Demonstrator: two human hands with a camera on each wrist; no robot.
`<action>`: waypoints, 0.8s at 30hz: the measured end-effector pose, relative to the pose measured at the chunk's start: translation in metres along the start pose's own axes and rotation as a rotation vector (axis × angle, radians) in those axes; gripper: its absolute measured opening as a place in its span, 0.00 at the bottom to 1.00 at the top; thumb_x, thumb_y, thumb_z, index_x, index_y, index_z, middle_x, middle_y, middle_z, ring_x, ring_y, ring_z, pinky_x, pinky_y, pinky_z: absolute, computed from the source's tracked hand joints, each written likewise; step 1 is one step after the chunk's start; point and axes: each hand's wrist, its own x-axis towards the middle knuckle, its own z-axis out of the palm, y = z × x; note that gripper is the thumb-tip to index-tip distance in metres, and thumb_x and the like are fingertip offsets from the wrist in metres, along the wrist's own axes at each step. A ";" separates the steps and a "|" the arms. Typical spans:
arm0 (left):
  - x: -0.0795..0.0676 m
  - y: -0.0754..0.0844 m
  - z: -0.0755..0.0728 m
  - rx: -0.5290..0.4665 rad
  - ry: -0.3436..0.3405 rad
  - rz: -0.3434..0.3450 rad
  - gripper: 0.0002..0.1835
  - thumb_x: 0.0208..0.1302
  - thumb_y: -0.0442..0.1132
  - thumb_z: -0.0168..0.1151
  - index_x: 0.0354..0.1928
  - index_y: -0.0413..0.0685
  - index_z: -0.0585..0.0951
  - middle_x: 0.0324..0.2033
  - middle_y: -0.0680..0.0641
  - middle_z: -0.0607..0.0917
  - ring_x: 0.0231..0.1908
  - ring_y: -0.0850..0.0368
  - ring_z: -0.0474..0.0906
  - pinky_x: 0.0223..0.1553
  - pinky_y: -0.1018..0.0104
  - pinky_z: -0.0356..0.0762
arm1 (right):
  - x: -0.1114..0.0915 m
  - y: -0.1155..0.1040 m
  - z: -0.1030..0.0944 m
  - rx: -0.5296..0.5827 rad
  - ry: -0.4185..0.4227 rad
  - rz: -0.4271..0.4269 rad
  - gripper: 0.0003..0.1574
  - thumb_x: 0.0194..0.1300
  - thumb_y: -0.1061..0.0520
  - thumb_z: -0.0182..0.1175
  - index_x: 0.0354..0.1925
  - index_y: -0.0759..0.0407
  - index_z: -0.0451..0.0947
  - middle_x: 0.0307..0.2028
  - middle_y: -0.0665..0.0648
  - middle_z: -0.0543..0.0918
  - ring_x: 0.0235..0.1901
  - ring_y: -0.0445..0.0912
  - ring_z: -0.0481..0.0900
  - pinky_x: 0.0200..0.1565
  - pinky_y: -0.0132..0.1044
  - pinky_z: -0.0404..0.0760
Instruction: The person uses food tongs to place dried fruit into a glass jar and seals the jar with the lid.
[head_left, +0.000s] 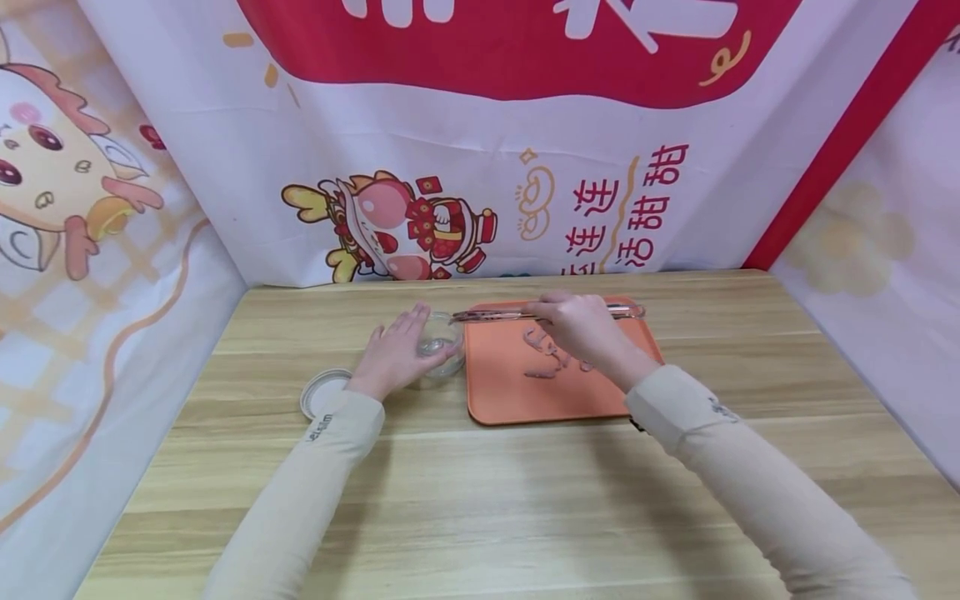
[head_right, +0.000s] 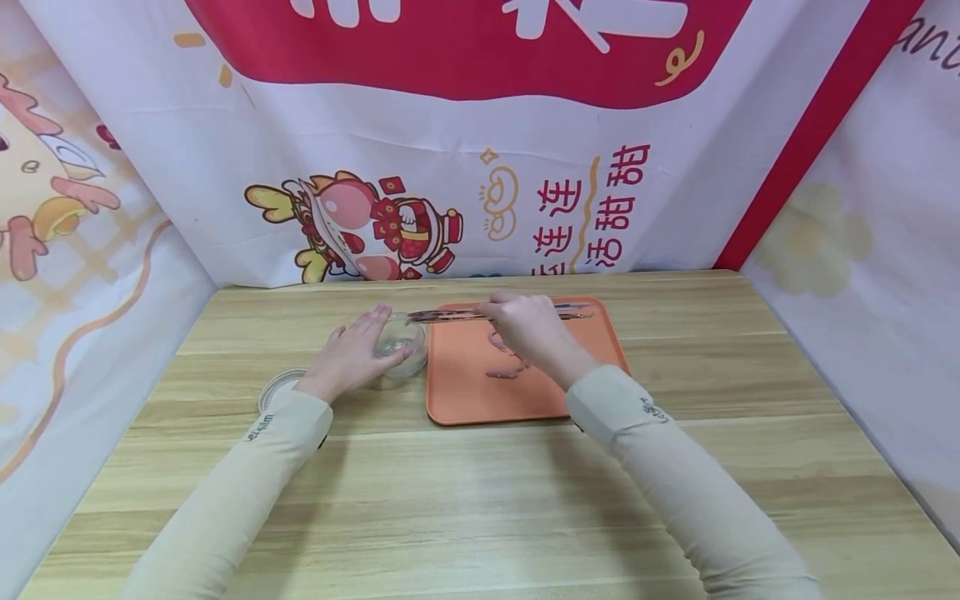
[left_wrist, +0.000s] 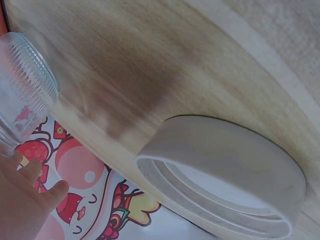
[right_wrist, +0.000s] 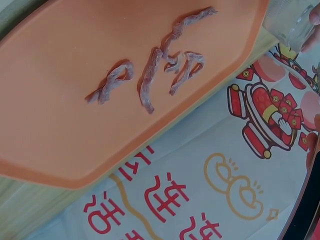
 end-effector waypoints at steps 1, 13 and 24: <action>0.000 0.000 0.000 -0.001 0.000 0.000 0.52 0.60 0.76 0.41 0.76 0.49 0.46 0.76 0.49 0.45 0.75 0.46 0.46 0.72 0.37 0.44 | 0.001 -0.001 0.002 -0.005 0.000 -0.004 0.16 0.58 0.65 0.64 0.45 0.51 0.86 0.34 0.52 0.87 0.21 0.43 0.82 0.16 0.30 0.70; 0.000 0.000 -0.001 0.004 0.000 0.006 0.52 0.60 0.75 0.42 0.76 0.48 0.47 0.76 0.48 0.45 0.75 0.45 0.46 0.72 0.37 0.44 | 0.014 -0.014 0.016 -0.111 -0.039 -0.077 0.19 0.54 0.64 0.69 0.46 0.51 0.85 0.30 0.50 0.84 0.18 0.41 0.79 0.15 0.29 0.71; 0.001 -0.001 0.000 0.008 0.001 0.005 0.53 0.59 0.77 0.41 0.76 0.49 0.47 0.76 0.48 0.46 0.75 0.46 0.47 0.72 0.37 0.45 | 0.016 -0.017 0.025 -0.109 0.002 -0.087 0.16 0.64 0.66 0.59 0.45 0.49 0.85 0.29 0.50 0.83 0.12 0.39 0.68 0.13 0.28 0.63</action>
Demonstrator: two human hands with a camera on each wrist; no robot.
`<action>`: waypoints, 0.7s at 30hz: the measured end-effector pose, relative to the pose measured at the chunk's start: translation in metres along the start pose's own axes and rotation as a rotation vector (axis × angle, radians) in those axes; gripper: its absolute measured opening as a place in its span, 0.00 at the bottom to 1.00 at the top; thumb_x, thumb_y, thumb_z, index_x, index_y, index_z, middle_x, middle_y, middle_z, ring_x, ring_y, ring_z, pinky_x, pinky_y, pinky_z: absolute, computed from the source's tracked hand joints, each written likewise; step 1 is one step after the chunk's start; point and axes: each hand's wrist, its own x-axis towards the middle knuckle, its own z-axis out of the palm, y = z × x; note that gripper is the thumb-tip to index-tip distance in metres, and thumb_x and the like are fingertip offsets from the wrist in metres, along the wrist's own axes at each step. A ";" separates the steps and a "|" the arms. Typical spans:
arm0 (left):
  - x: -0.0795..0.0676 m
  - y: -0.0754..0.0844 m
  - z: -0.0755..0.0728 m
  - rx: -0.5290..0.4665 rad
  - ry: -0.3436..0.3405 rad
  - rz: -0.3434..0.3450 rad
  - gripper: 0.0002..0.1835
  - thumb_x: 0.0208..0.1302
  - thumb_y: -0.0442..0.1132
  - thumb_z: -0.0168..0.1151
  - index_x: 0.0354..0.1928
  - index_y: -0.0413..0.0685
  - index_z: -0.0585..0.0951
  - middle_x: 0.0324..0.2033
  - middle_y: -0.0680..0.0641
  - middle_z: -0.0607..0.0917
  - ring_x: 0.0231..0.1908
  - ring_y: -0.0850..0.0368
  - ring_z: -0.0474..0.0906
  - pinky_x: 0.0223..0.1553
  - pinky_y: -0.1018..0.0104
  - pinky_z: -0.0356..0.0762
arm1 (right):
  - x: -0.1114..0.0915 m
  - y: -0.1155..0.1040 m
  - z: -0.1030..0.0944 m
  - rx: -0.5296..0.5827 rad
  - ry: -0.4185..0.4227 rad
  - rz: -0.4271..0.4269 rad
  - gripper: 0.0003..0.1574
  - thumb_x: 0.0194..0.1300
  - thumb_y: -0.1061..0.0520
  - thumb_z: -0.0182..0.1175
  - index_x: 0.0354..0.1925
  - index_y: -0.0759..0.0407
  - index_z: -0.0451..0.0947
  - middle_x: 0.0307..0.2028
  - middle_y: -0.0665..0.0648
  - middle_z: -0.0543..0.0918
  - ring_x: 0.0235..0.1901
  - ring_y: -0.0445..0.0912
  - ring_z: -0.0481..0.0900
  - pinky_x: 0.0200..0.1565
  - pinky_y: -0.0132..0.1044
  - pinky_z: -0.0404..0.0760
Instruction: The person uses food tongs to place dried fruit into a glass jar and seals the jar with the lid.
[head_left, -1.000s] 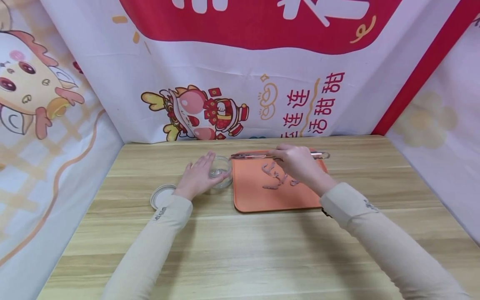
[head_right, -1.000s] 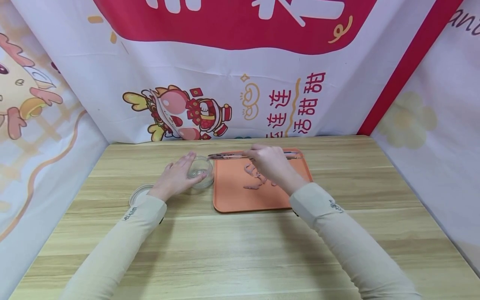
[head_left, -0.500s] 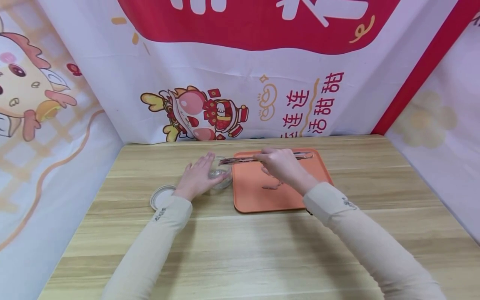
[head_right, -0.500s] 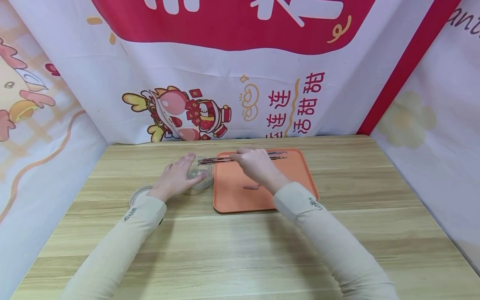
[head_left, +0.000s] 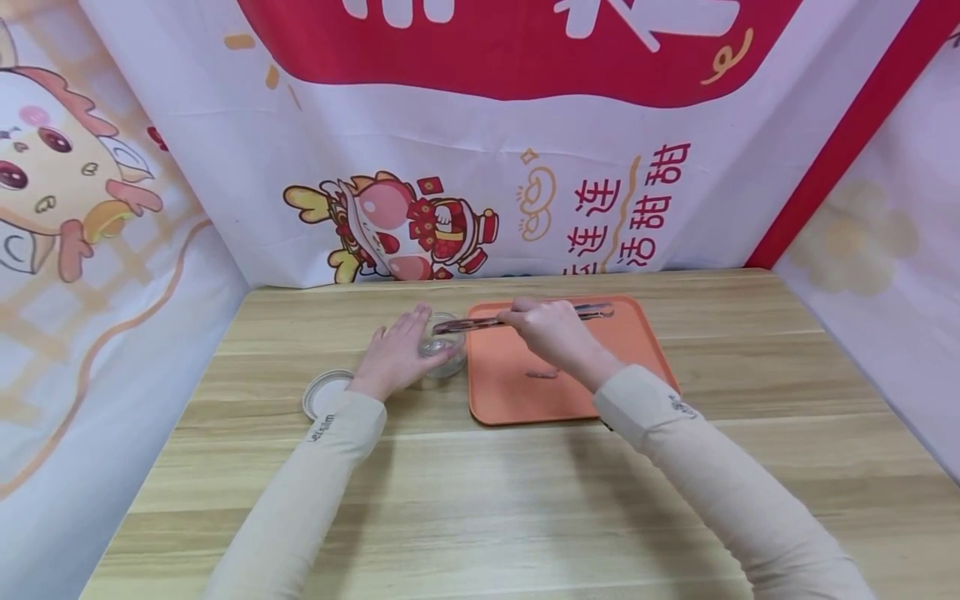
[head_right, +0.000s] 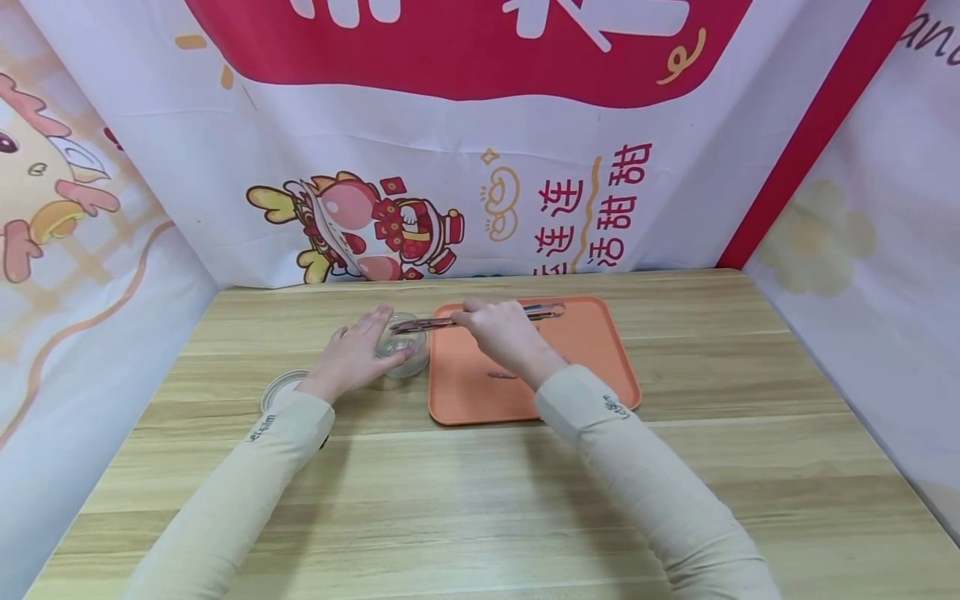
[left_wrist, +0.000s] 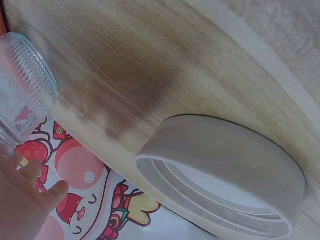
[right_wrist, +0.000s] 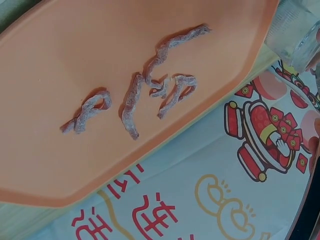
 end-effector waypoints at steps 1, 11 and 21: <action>0.000 0.000 0.000 0.000 0.001 0.000 0.53 0.59 0.77 0.41 0.76 0.49 0.47 0.76 0.48 0.46 0.75 0.46 0.47 0.72 0.37 0.45 | 0.000 0.000 0.000 -0.003 -0.010 0.002 0.17 0.64 0.65 0.59 0.45 0.49 0.85 0.29 0.50 0.82 0.12 0.39 0.67 0.13 0.28 0.61; 0.001 0.000 0.000 0.000 -0.008 0.003 0.53 0.59 0.76 0.41 0.76 0.49 0.45 0.76 0.47 0.46 0.75 0.45 0.47 0.72 0.37 0.45 | -0.001 -0.003 0.007 -0.004 -0.017 -0.016 0.14 0.65 0.64 0.59 0.45 0.51 0.85 0.30 0.50 0.82 0.12 0.38 0.68 0.12 0.26 0.59; 0.000 0.001 -0.001 -0.012 -0.016 -0.009 0.52 0.60 0.75 0.43 0.76 0.49 0.45 0.77 0.48 0.45 0.76 0.46 0.45 0.73 0.37 0.44 | -0.004 -0.002 0.009 0.009 0.028 0.031 0.16 0.59 0.61 0.65 0.47 0.51 0.84 0.35 0.51 0.84 0.20 0.41 0.79 0.14 0.29 0.67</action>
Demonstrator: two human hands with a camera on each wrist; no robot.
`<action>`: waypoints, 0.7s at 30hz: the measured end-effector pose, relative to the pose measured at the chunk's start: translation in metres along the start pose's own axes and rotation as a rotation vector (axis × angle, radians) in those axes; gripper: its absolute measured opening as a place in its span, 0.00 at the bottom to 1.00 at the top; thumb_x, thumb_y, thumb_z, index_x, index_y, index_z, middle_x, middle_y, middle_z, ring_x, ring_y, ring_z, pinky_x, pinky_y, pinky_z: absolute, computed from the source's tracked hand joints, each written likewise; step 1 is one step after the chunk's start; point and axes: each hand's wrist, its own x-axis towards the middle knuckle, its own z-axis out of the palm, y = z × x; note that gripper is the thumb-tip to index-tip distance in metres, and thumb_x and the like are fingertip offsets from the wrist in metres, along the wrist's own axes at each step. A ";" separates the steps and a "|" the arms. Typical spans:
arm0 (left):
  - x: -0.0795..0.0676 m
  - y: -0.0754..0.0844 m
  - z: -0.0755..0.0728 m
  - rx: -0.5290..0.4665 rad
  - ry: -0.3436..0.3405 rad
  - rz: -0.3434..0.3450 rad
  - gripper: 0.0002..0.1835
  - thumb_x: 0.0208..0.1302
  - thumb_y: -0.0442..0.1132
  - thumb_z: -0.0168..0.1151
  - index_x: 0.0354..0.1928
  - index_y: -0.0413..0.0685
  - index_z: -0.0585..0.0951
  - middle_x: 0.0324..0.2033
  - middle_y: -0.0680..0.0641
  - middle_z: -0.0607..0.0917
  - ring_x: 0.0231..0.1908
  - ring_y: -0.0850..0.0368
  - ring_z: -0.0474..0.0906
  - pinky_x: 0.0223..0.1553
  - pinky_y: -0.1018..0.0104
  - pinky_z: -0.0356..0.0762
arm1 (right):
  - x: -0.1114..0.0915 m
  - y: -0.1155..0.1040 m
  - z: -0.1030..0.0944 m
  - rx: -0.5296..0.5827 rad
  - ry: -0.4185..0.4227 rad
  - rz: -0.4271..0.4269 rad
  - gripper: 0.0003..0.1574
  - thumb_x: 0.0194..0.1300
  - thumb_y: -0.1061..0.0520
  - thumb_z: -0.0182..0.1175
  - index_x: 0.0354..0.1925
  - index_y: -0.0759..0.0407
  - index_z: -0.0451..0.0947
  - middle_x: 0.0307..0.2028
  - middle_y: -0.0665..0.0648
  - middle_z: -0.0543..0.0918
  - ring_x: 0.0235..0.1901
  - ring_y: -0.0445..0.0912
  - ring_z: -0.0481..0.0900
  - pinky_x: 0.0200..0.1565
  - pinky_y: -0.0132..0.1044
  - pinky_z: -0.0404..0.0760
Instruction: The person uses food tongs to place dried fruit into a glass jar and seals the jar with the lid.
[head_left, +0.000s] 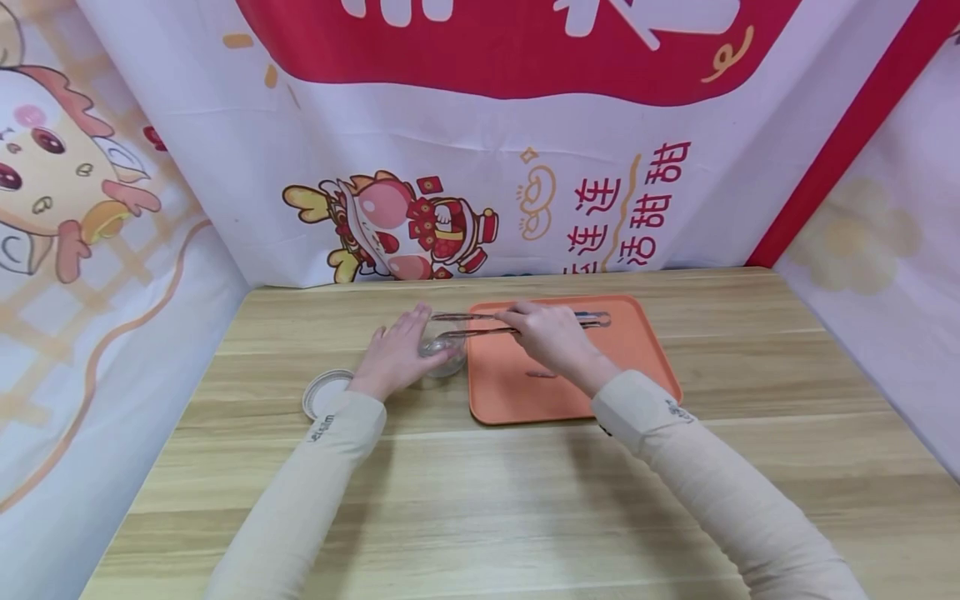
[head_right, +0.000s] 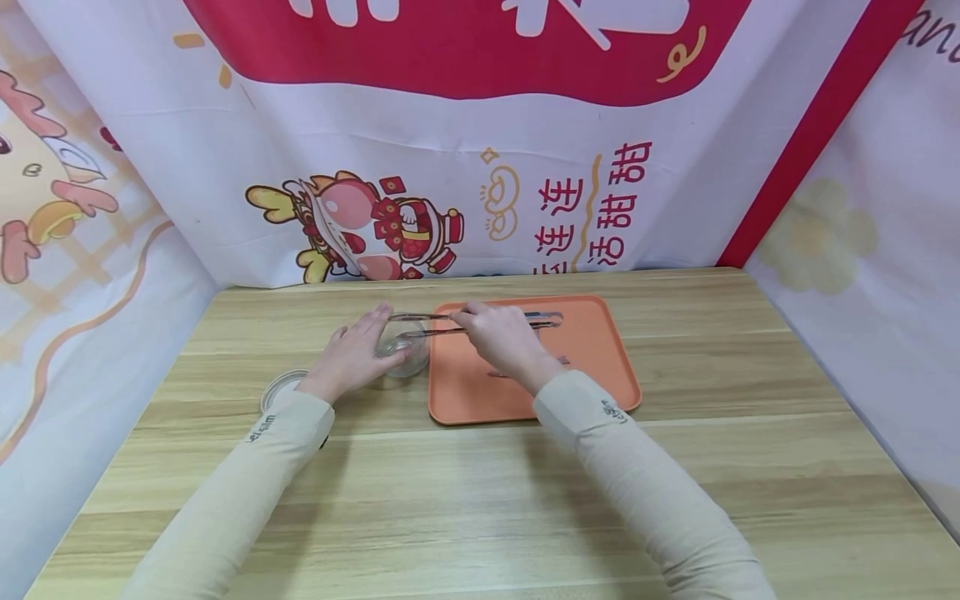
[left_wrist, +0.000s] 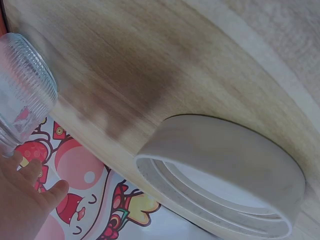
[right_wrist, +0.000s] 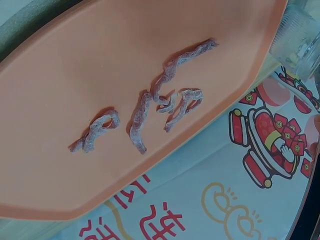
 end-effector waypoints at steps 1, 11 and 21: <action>0.000 0.000 0.000 -0.001 0.002 0.002 0.52 0.60 0.74 0.44 0.76 0.49 0.45 0.77 0.47 0.46 0.75 0.45 0.45 0.72 0.36 0.44 | -0.001 0.001 -0.001 0.009 0.005 0.014 0.17 0.58 0.61 0.66 0.47 0.51 0.84 0.35 0.52 0.84 0.21 0.41 0.80 0.14 0.30 0.68; 0.000 0.001 0.000 0.001 0.003 0.001 0.51 0.61 0.73 0.44 0.76 0.48 0.45 0.77 0.47 0.45 0.75 0.45 0.45 0.72 0.36 0.43 | -0.015 0.017 -0.023 0.081 -0.023 0.143 0.24 0.54 0.61 0.70 0.51 0.54 0.82 0.41 0.54 0.84 0.27 0.45 0.83 0.20 0.35 0.76; 0.000 0.002 0.001 0.009 -0.004 -0.005 0.52 0.60 0.75 0.41 0.76 0.49 0.45 0.77 0.49 0.44 0.76 0.46 0.44 0.72 0.36 0.44 | -0.046 0.046 -0.041 0.064 -0.015 0.162 0.26 0.50 0.62 0.71 0.50 0.57 0.82 0.40 0.57 0.85 0.24 0.48 0.83 0.18 0.38 0.74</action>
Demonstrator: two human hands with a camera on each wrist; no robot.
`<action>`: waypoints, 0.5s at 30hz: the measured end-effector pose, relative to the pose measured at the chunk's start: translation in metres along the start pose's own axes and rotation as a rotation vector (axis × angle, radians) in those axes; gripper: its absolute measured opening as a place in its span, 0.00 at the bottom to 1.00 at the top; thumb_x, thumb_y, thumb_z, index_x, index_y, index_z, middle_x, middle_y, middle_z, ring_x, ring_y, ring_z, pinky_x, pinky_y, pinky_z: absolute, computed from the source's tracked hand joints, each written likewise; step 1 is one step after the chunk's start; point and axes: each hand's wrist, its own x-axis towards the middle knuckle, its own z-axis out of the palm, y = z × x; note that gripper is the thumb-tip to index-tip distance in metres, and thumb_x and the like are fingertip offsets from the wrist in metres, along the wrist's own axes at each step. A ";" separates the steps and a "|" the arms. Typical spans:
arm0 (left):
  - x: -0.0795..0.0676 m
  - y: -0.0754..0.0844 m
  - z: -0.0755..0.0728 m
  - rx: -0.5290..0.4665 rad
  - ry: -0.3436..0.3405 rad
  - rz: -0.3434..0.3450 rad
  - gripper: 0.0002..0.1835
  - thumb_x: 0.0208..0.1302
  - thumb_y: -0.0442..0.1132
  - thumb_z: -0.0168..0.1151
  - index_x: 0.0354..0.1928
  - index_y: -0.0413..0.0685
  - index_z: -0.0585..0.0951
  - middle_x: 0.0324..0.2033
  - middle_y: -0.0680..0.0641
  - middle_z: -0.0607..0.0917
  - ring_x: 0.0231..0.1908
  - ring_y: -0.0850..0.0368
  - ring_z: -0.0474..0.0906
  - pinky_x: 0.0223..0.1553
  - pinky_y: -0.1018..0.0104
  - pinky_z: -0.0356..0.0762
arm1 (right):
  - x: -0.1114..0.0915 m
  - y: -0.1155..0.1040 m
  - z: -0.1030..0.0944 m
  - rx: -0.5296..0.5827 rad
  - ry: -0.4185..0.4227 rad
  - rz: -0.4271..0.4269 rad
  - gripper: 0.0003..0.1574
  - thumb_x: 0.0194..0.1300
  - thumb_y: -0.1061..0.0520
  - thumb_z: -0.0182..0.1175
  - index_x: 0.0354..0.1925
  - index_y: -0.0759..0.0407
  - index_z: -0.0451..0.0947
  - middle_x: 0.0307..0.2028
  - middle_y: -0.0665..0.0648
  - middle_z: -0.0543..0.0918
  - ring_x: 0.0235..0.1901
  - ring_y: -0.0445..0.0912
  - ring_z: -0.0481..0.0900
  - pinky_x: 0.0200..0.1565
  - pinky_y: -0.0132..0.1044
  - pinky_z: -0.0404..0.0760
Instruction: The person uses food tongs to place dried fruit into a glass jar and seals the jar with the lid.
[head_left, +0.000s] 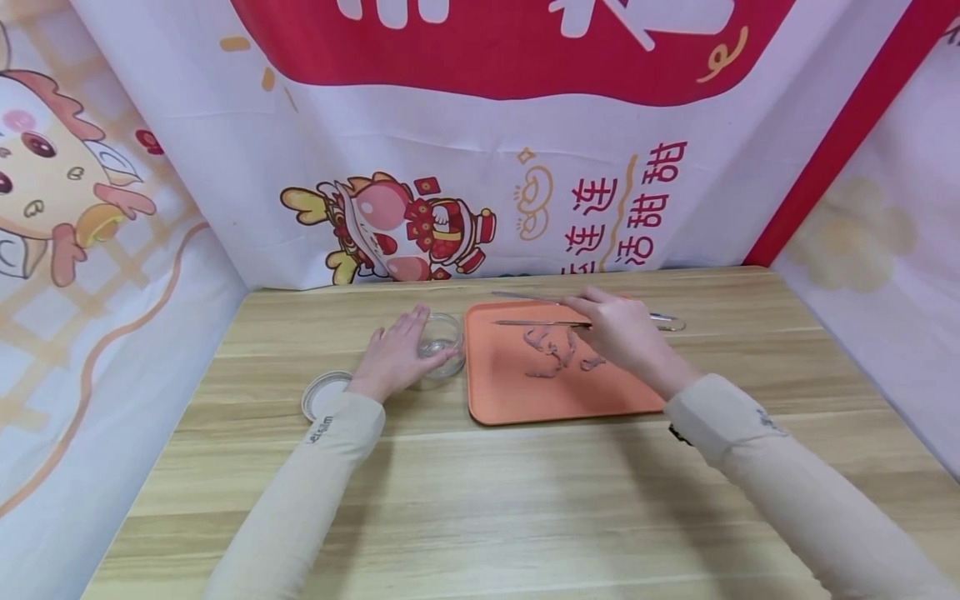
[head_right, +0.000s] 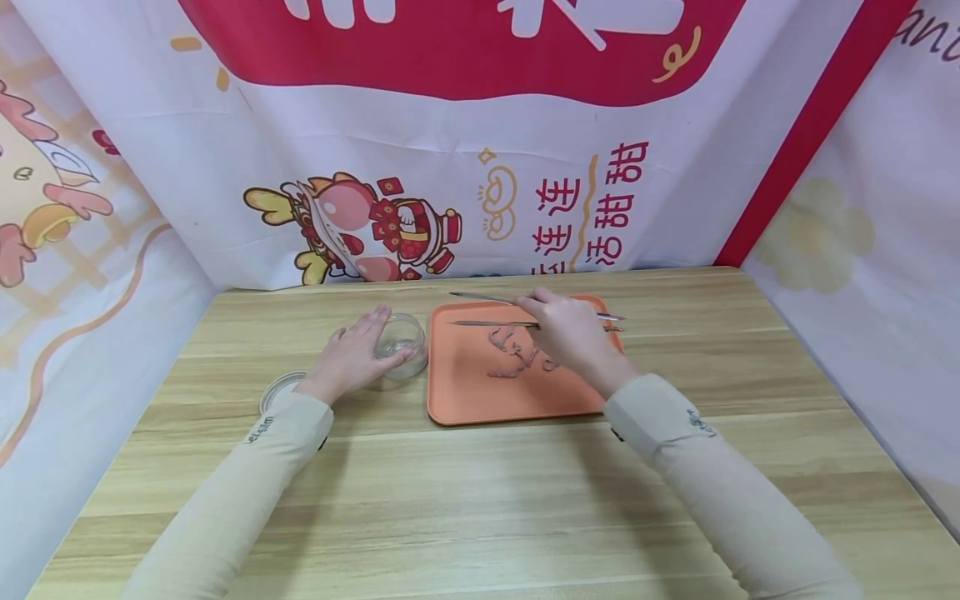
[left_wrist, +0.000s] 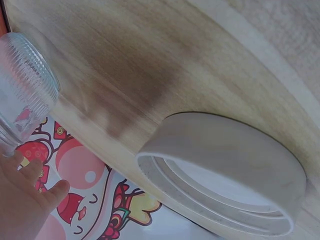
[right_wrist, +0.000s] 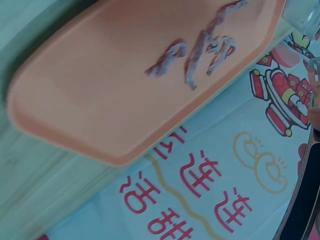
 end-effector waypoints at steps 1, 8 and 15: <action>0.000 0.000 0.000 0.002 0.000 0.002 0.52 0.60 0.75 0.41 0.76 0.49 0.44 0.77 0.49 0.44 0.76 0.46 0.44 0.72 0.36 0.44 | -0.003 0.003 -0.001 -0.001 -0.005 0.004 0.25 0.50 0.62 0.72 0.50 0.57 0.82 0.39 0.57 0.84 0.23 0.48 0.82 0.18 0.37 0.74; -0.001 -0.001 0.000 0.011 -0.003 0.006 0.53 0.60 0.76 0.40 0.76 0.49 0.44 0.77 0.49 0.43 0.76 0.46 0.44 0.72 0.36 0.44 | -0.029 0.024 -0.008 -0.010 -0.086 0.074 0.24 0.51 0.62 0.71 0.49 0.59 0.82 0.40 0.61 0.85 0.29 0.52 0.85 0.22 0.42 0.79; -0.001 -0.001 0.000 0.012 0.004 0.011 0.53 0.59 0.77 0.40 0.76 0.48 0.45 0.77 0.48 0.44 0.76 0.46 0.44 0.72 0.36 0.43 | -0.055 0.042 -0.009 0.001 -0.097 0.090 0.24 0.47 0.64 0.73 0.46 0.61 0.83 0.37 0.61 0.84 0.28 0.52 0.84 0.25 0.45 0.82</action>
